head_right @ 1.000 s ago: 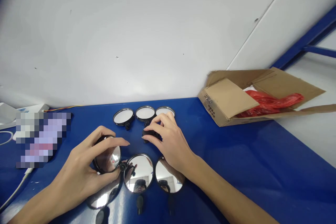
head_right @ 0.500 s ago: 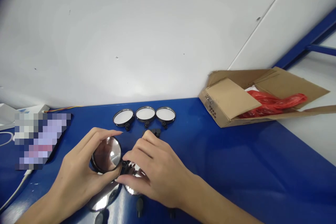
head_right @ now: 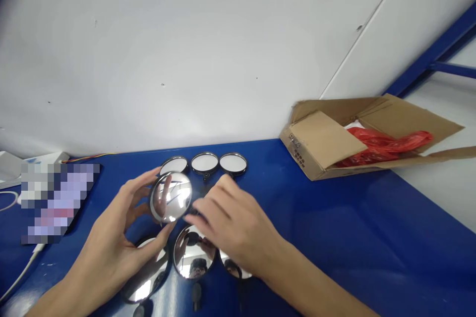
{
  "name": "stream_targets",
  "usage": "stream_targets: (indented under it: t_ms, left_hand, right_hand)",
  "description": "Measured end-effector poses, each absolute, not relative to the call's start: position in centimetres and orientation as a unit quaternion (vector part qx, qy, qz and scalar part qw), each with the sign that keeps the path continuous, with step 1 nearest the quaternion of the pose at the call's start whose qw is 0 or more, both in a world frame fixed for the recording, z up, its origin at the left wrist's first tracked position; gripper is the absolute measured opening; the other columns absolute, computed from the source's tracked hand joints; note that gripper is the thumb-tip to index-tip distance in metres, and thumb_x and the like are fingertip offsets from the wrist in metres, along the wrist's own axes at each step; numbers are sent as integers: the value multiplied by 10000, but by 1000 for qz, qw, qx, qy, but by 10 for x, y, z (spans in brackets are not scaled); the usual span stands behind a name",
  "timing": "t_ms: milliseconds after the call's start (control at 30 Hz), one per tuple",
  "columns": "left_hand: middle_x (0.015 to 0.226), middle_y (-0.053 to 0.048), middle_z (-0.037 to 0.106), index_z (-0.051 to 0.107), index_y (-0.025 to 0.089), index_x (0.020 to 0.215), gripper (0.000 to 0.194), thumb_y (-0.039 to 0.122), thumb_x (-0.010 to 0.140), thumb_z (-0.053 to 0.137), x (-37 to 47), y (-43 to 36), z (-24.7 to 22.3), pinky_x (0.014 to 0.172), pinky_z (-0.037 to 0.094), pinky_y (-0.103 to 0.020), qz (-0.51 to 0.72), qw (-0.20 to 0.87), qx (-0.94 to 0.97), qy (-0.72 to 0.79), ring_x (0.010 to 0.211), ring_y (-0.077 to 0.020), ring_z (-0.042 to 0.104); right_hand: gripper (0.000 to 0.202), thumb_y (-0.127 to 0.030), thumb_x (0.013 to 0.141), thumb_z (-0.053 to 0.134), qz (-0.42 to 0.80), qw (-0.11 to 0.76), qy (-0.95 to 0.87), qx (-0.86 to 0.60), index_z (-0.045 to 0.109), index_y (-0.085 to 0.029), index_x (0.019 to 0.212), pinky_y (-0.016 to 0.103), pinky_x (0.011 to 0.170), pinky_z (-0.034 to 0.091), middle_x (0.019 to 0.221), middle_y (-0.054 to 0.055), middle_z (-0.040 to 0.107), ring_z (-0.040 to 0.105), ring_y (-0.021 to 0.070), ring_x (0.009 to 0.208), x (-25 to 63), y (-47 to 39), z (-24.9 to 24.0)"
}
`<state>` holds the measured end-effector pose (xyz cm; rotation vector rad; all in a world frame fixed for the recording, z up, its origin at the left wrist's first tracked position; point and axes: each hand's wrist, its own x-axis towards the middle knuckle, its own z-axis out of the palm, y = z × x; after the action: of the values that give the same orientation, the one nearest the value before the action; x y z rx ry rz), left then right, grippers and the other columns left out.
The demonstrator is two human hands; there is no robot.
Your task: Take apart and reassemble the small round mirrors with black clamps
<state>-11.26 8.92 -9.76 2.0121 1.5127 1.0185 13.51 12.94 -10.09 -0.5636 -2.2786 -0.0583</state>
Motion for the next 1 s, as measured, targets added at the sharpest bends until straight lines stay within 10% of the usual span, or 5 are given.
stream_targets:
  t_ms: [133, 367, 533, 833, 1000]
  left_hand:
    - [1358, -64, 685, 430, 443, 1646, 771, 431, 967, 797, -114, 92, -97, 422, 563, -229, 377, 225, 676, 591, 845, -201, 742]
    - [1186, -16, 768, 743, 378, 1221, 221, 506, 1043, 715, -132, 98, -82, 585, 612, -250, 282, 264, 718, 579, 1067, -253, 745]
    - [1556, 4, 641, 575, 506, 1561, 1091, 265, 614, 1060, -158, 102, -66, 1142, 620, -460, 116, 405, 777, 468, 1382, -338, 680]
    - [1421, -9, 595, 632, 479, 1484, 949, 54, 655, 815, -160, 90, -77, 652, 618, -241, 92, 489, 747, 441, 850, -161, 722]
    - [1349, 49, 567, 672, 483, 1355, 853, 10, 652, 771, -158, 92, -72, 657, 540, -214, 19, 487, 724, 488, 784, -106, 663]
  right_hand:
    - [55, -183, 1086, 750, -70, 414, -845, -331, 710, -161, 1055, 362, 786, 519, 883, 41, 715, 581, 205, 843, 159, 152, -97]
    - [223, -270, 1077, 772, -107, 403, -777, -471, 657, -209, 896, 346, 703, 483, 758, 4, 637, 559, 213, 787, 185, 177, -113]
    - [342, -331, 1096, 740, -89, 386, -781, -482, 588, -227, 807, 348, 691, 466, 729, 6, 596, 527, 216, 773, 181, 177, -118]
    - [340, -361, 1092, 727, -64, 365, -785, -496, 599, -228, 807, 359, 705, 469, 713, 15, 587, 527, 229, 800, 174, 176, -126]
    - [383, -403, 1074, 756, -80, 343, -770, -532, 599, -223, 775, 352, 669, 438, 708, 16, 613, 555, 230, 811, 174, 174, -125]
